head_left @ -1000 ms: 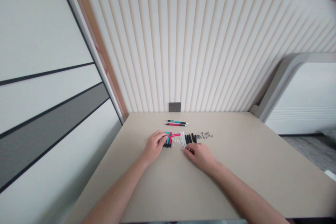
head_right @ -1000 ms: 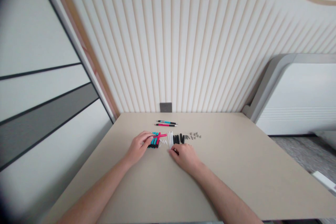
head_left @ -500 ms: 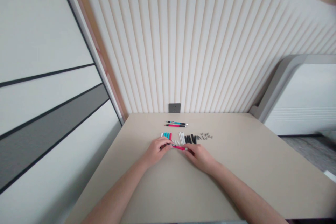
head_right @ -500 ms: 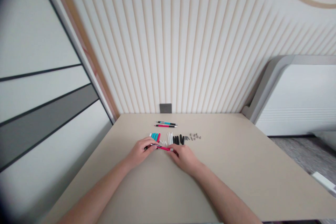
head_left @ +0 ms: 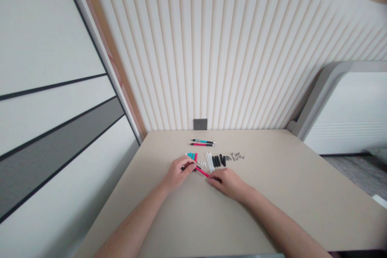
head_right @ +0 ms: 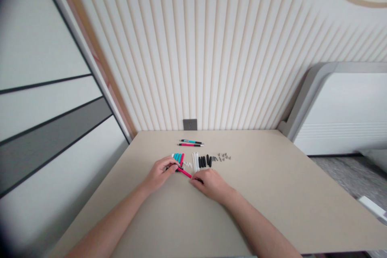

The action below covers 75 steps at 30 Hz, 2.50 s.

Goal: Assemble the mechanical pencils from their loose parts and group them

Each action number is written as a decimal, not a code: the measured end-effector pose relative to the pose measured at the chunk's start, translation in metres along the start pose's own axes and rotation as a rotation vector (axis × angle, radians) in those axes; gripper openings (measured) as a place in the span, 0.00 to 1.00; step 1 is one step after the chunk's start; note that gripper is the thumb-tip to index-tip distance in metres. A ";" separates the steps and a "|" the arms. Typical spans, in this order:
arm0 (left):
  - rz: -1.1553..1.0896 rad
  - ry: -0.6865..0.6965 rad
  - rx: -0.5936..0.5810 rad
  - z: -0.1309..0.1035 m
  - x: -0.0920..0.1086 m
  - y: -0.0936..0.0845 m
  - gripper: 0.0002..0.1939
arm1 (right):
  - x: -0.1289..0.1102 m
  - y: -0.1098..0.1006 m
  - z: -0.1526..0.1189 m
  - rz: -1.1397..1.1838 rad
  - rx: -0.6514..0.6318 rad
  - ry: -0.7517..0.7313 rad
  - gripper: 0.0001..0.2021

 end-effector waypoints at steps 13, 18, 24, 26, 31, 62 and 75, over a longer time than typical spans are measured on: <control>0.256 -0.195 0.475 -0.002 -0.029 -0.062 0.16 | 0.005 -0.006 -0.006 -0.015 -0.052 0.010 0.11; 0.602 -0.182 0.384 -0.002 -0.028 -0.060 0.12 | 0.008 -0.008 -0.006 -0.034 -0.071 0.023 0.11; 0.848 -0.394 0.149 -0.006 -0.040 -0.049 0.10 | 0.009 -0.007 -0.006 -0.035 -0.063 0.025 0.10; 0.912 -0.446 0.069 -0.007 -0.043 -0.046 0.10 | 0.010 -0.006 -0.006 -0.045 -0.063 0.014 0.10; 1.006 -0.510 -0.051 -0.010 -0.041 -0.041 0.10 | 0.008 -0.003 -0.005 -0.129 -0.030 -0.033 0.11; 0.935 -0.427 -0.106 -0.008 -0.024 -0.024 0.11 | 0.015 -0.019 0.000 -0.212 0.194 0.097 0.16; 0.971 -0.421 -0.147 -0.009 -0.026 -0.024 0.16 | 0.016 -0.012 0.001 -0.221 0.147 0.110 0.16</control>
Point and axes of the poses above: each hand's wrist, its own z-axis towards the middle knuckle, its own y-axis out of the palm, x = y × z, the point moved 5 cm from there along z, towards the middle knuckle, and after that the axes turned 2 degrees about z, right-handed, at the moved point
